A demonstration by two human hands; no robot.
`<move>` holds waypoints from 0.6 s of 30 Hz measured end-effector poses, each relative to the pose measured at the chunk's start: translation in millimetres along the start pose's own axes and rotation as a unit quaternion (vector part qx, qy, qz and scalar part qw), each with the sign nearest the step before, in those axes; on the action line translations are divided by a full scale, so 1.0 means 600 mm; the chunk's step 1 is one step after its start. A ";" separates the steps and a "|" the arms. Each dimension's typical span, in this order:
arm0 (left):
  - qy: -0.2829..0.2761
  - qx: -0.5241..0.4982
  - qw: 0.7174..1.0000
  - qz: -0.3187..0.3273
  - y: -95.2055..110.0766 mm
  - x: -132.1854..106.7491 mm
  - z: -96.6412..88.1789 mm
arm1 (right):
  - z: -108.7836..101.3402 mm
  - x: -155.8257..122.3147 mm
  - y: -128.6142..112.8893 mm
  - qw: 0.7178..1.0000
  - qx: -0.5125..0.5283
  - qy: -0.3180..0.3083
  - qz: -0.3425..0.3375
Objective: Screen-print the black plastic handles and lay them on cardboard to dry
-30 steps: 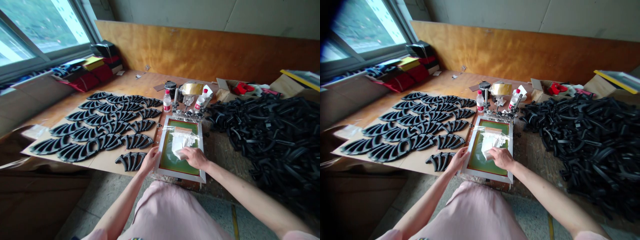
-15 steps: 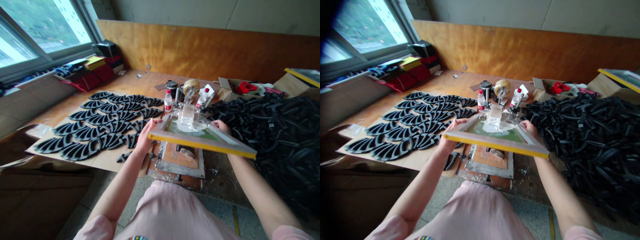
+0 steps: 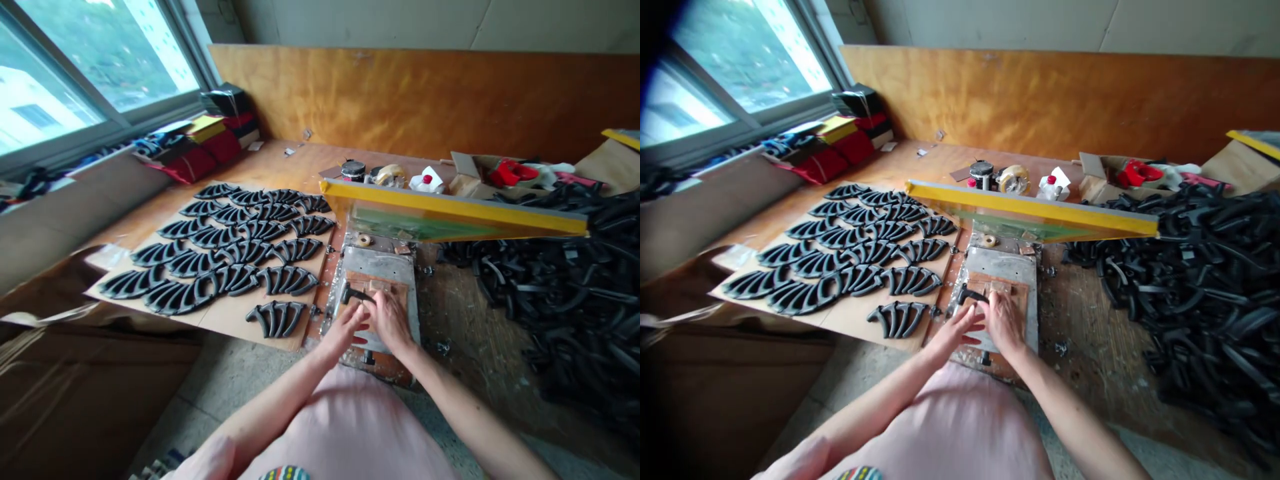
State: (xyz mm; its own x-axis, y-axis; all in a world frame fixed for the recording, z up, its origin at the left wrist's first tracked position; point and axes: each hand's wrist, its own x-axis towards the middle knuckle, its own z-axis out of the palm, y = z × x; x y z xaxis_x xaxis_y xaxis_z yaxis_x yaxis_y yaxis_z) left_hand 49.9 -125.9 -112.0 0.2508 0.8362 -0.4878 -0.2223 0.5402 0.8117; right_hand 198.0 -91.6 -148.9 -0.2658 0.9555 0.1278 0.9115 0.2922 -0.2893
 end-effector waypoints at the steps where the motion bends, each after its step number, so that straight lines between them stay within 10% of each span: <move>1: 0.028 -0.032 0.999 0.009 -0.020 -0.006 -0.004 | 0.000 -0.010 -0.024 0.999 0.013 0.014 -0.046; 6: 0.196 0.000 0.979 0.056 -0.045 -0.022 -0.127 | -0.003 -0.037 -0.073 0.979 0.107 0.006 -0.173; 12: 0.447 0.266 0.849 -0.092 -0.077 -0.067 -0.363 | -0.004 -0.048 0.051 0.982 0.157 0.043 -0.098; 18: 0.457 0.447 0.749 -0.174 -0.093 -0.062 -0.434 | 0.011 -0.082 0.130 0.981 0.185 0.017 -0.046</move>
State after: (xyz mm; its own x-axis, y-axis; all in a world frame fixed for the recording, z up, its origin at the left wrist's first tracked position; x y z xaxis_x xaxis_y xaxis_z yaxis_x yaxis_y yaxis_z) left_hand -192.4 -162.6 -222.9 -0.6933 0.5960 -0.4051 0.5287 0.8026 0.2762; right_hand 280.2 -115.7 -184.3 -0.3262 0.9240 0.1994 0.7057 0.3784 -0.5991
